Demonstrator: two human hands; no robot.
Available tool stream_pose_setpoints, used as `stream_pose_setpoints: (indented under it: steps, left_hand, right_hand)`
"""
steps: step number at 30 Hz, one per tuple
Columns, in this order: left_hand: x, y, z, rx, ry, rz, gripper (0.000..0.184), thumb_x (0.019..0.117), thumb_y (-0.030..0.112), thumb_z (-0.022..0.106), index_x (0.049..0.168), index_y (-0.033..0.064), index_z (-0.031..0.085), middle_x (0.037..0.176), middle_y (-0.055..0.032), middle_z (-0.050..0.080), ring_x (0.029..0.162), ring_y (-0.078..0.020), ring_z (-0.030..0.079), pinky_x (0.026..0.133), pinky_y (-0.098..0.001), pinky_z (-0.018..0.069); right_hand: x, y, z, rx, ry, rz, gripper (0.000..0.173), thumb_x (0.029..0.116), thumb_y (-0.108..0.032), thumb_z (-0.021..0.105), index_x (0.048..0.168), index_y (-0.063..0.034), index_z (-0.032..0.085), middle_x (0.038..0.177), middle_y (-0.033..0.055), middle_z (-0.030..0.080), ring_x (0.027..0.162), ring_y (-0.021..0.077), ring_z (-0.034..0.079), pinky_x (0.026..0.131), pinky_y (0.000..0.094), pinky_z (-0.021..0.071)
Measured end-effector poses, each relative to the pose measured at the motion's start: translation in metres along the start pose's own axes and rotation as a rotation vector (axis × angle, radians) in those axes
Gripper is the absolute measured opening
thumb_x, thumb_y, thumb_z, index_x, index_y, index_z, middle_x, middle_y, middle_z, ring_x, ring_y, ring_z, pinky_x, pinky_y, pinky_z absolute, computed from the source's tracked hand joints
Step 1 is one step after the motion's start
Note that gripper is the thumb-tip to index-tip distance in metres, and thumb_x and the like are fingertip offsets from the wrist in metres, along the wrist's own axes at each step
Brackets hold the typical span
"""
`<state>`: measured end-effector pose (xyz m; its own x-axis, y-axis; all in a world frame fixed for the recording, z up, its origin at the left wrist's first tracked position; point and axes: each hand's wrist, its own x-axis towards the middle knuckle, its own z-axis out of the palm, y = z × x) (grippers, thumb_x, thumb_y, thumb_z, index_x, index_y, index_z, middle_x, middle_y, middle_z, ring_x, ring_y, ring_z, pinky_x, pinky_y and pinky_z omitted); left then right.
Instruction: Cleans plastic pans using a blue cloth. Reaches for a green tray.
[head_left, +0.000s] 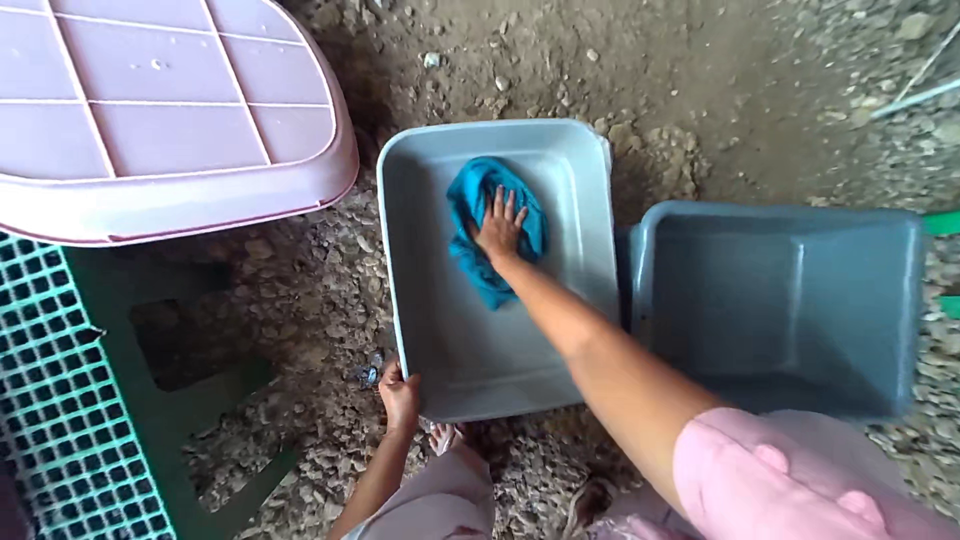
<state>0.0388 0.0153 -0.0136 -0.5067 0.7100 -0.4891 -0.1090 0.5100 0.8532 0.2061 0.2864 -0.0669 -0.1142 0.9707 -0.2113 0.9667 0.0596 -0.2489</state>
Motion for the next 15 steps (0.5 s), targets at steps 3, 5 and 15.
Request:
stream_pose_setpoints:
  steps: [3, 5, 15]
  left_hand:
    - [0.001, -0.002, 0.003, -0.079, 0.039, 0.023, 0.017, 0.0794, -0.009, 0.062, 0.076, 0.0073, 0.059, 0.065, 0.0059, 0.061, 0.059, -0.0023, 0.061, 0.058, -0.0213, 0.0535]
    - [0.003, -0.002, 0.006, -0.147, 0.049, 0.037, 0.019, 0.0833, -0.007, 0.063, 0.074, 0.0082, 0.057, 0.064, 0.0058, 0.06, 0.06, -0.0032, 0.06, 0.06, -0.0223, 0.0535]
    - [0.012, 0.037, -0.013, -0.163, 0.049, 0.085, 0.027, 0.0851, -0.008, 0.065, 0.073, 0.0125, 0.052, 0.061, 0.0092, 0.056, 0.057, -0.0009, 0.057, 0.057, -0.0201, 0.0519]
  right_hand:
    - [-0.077, -0.06, 0.036, -0.002, -0.156, -0.31, 0.066, 0.1006, -0.024, 0.057, 0.154, 0.0091, 0.037, 0.168, 0.0256, 0.022, 0.159, 0.0423, 0.005, 0.124, 0.0697, -0.0019]
    - [-0.147, -0.078, 0.05, 0.09, -0.422, -0.422, 0.067, 0.1042, -0.032, 0.05, 0.153, 0.0117, 0.036, 0.167, 0.027, 0.021, 0.159, 0.039, 0.007, 0.126, 0.0636, -0.0005]
    - [-0.203, 0.048, -0.048, -0.146, -1.162, -0.375, 0.051, 0.1043, -0.041, 0.05, 0.117, 0.0041, 0.069, 0.118, 0.0307, 0.067, 0.119, 0.0503, 0.061, 0.099, 0.0728, 0.0424]
